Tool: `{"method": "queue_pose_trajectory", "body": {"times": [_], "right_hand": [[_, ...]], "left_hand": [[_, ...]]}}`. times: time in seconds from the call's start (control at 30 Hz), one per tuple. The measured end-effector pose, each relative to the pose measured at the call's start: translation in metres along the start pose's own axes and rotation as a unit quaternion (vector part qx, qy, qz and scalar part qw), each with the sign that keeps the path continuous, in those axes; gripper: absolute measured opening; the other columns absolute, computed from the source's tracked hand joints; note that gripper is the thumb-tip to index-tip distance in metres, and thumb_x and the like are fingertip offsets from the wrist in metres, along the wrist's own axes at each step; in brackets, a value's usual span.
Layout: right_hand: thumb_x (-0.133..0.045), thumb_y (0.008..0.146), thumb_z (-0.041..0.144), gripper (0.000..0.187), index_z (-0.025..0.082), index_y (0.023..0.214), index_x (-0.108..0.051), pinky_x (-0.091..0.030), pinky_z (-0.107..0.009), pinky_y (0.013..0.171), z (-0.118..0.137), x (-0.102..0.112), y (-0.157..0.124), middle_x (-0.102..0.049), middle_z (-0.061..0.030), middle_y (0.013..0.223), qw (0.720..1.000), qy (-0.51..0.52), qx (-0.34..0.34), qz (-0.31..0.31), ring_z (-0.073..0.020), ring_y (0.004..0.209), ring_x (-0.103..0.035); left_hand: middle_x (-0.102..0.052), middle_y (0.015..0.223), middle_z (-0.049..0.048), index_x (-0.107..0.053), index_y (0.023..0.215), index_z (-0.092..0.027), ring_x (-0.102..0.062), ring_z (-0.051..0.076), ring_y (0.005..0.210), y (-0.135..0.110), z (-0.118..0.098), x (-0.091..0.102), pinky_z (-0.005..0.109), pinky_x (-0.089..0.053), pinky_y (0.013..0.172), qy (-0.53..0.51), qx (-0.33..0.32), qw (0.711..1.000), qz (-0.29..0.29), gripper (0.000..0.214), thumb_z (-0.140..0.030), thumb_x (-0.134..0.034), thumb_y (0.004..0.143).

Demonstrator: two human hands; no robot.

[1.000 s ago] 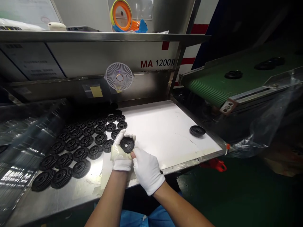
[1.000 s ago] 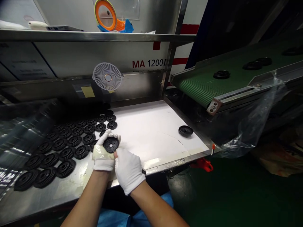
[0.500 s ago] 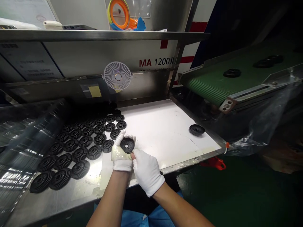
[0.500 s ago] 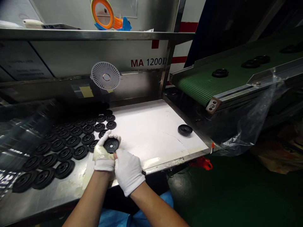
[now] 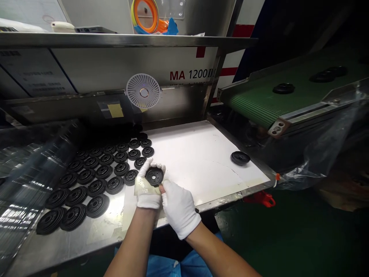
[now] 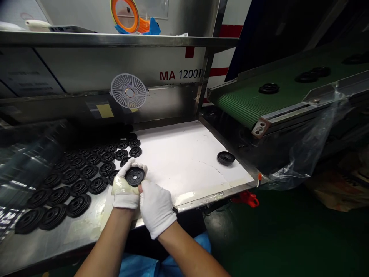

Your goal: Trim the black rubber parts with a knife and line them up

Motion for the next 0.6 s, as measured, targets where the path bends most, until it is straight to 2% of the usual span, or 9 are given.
{"method": "queue_pose_trajectory", "body": {"times": [0.07,0.13,0.2,0.3,0.37,0.5,0.6], "right_hand": [[-0.039,0.095,0.032,0.022,0.023,0.081,-0.053,-0.024,-0.027,0.058,0.0,0.002,0.0,-0.064,0.0018,0.076,1.0,0.002,0.005,-0.001,-0.0146,0.067,-0.056],[-0.038,0.095,0.031,0.022,0.023,0.082,-0.054,-0.024,-0.027,0.059,-0.004,0.003,0.001,-0.064,0.0015,0.077,1.0,0.004,0.006,-0.004,-0.0148,0.068,-0.056],[-0.038,0.095,0.031,0.021,0.023,0.084,-0.054,-0.025,-0.027,0.059,-0.008,0.004,0.0,-0.064,0.001,0.077,1.0,0.004,-0.001,-0.008,-0.015,0.068,-0.056],[-0.038,0.095,0.03,0.02,0.023,0.087,-0.055,-0.025,-0.028,0.059,-0.011,0.002,-0.001,-0.064,0.0006,0.077,1.0,0.001,-0.012,-0.014,-0.0154,0.068,-0.057],[-0.039,0.095,0.031,0.019,0.024,0.087,-0.055,-0.024,-0.028,0.059,-0.007,0.0,-0.003,-0.064,0.0011,0.076,1.0,0.001,-0.014,-0.012,-0.0154,0.068,-0.057],[-0.04,0.094,0.032,0.019,0.024,0.084,-0.054,-0.024,-0.027,0.056,0.002,0.0,-0.004,-0.064,0.0027,0.074,1.0,0.007,-0.008,-0.007,-0.0144,0.064,-0.057],[-0.04,0.095,0.031,0.02,0.024,0.082,-0.053,-0.024,-0.028,0.057,0.001,0.003,-0.003,-0.063,0.0036,0.074,1.0,0.008,-0.002,-0.012,-0.0139,0.065,-0.057]], "left_hand": [[-0.061,0.077,0.002,-0.061,0.091,-0.016,-0.06,0.014,0.076,-0.004,-0.002,-0.001,0.035,-0.051,0.079,0.004,0.006,1.0,0.008,0.018,-0.012,-0.059,0.074],[-0.063,0.091,0.0091,-0.061,0.102,-0.014,-0.061,0.022,0.087,-0.009,-0.003,-0.002,0.042,-0.052,0.077,0.022,0.043,0.998,0.031,0.028,-0.015,-0.057,0.074],[-0.062,0.091,0.0123,-0.061,0.103,-0.011,-0.061,0.025,0.086,-0.012,-0.004,-0.001,0.043,-0.052,0.073,0.034,0.074,0.995,0.051,0.031,-0.016,-0.055,0.073],[-0.058,0.072,0.0048,-0.062,0.093,-0.012,-0.059,0.017,0.069,-0.011,-0.004,0.002,0.037,-0.052,0.069,0.016,0.053,0.998,0.037,0.023,-0.012,-0.055,0.071],[-0.055,0.067,0.0007,-0.061,0.088,-0.014,-0.056,0.012,0.064,-0.007,-0.002,0.002,0.031,-0.052,0.067,0.002,0.031,0.999,0.02,0.018,-0.01,-0.057,0.072],[-0.055,0.066,-0.0015,-0.06,0.085,-0.016,-0.055,0.009,0.063,-0.002,-0.001,0.0,0.026,-0.051,0.068,-0.003,0.014,1.0,0.018,0.013,-0.009,-0.059,0.074],[-0.062,0.08,0.0049,-0.061,0.093,-0.015,-0.061,0.016,0.076,-0.005,-0.003,-0.001,0.034,-0.052,0.072,0.016,0.03,0.999,0.029,0.02,-0.012,-0.058,0.074]]}}
Point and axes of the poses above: each hand's wrist, its own y-axis towards the middle knuckle, its own x-axis out of the back of the hand, z = x × y, the point moved 3 cm from there along y, towards the middle knuckle
